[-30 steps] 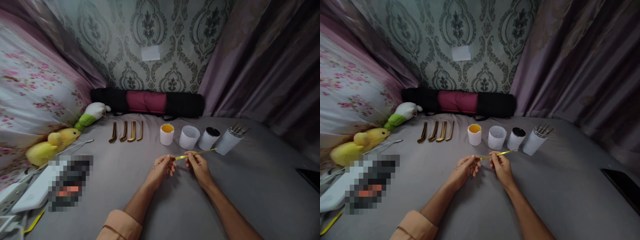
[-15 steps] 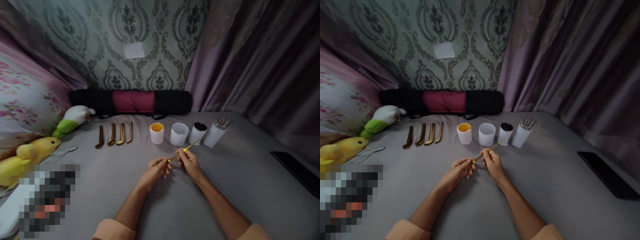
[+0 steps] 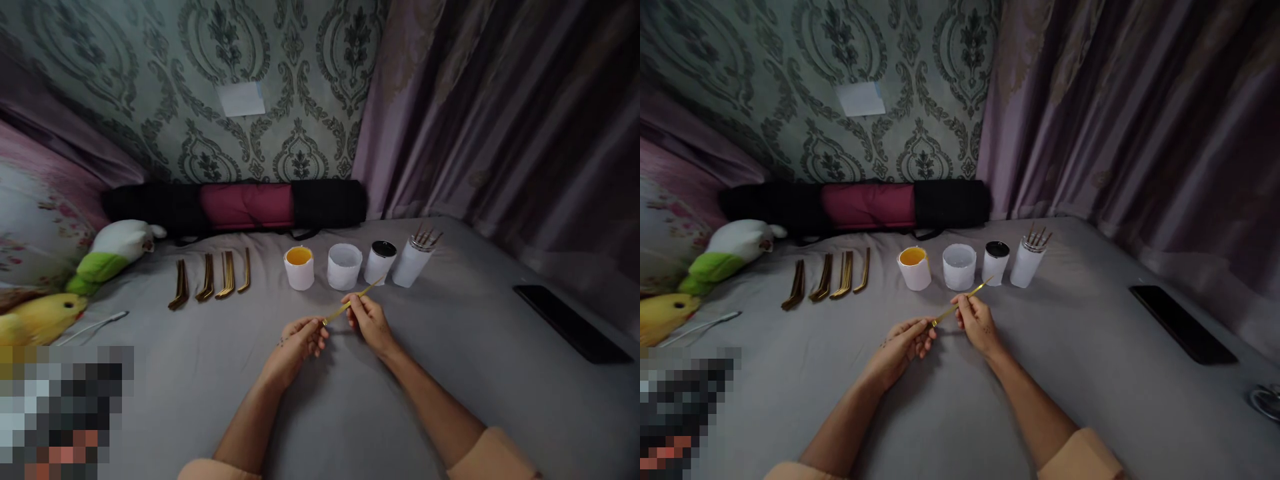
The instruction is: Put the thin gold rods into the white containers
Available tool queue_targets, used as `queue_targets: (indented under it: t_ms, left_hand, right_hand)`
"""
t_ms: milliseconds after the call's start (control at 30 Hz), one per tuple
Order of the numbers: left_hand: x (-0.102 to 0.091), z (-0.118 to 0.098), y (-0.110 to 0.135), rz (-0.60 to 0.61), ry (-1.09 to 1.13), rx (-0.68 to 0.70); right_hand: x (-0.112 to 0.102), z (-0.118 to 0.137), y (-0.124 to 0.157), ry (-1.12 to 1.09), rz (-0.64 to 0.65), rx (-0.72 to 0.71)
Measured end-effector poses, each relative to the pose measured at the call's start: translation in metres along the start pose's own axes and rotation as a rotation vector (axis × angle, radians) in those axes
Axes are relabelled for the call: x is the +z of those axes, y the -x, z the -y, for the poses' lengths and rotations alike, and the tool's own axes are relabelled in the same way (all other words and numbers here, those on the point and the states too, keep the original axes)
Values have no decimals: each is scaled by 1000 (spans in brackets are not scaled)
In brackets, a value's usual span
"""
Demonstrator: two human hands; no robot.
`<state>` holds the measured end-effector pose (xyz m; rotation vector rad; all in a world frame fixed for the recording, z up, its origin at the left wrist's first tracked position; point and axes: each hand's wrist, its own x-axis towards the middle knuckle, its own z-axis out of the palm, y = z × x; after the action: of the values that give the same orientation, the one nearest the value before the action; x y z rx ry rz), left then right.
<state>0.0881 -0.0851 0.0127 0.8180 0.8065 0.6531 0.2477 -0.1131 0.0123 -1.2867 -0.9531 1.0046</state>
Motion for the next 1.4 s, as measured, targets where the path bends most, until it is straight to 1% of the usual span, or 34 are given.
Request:
queue_targets:
  t_ms: [167,433,600,867,1067,1400]
  left_hand:
    - [-1,0,0,-21,-7,-12]
    - [-2,1,0,-10,-9,3]
    - [-3,2,-1,4,-9,8]
    - [-5,4,-2,10,-19,12]
    - [-3,2,-1,-2,-16,17]
    - [-6,2,-3,-38,67,17]
  right_hand:
    - [-5,0,-2,-30,-41,-43]
    - [-11,5,-7,-110,-211,-155]
    - [-15,7,-10,-143,-302,-184]
    - [-24,9,-16,-207,-412,-222]
    - [-28,10,-18,-210,-421,-223]
    - [-26,11,-18,-222,-412,-189]
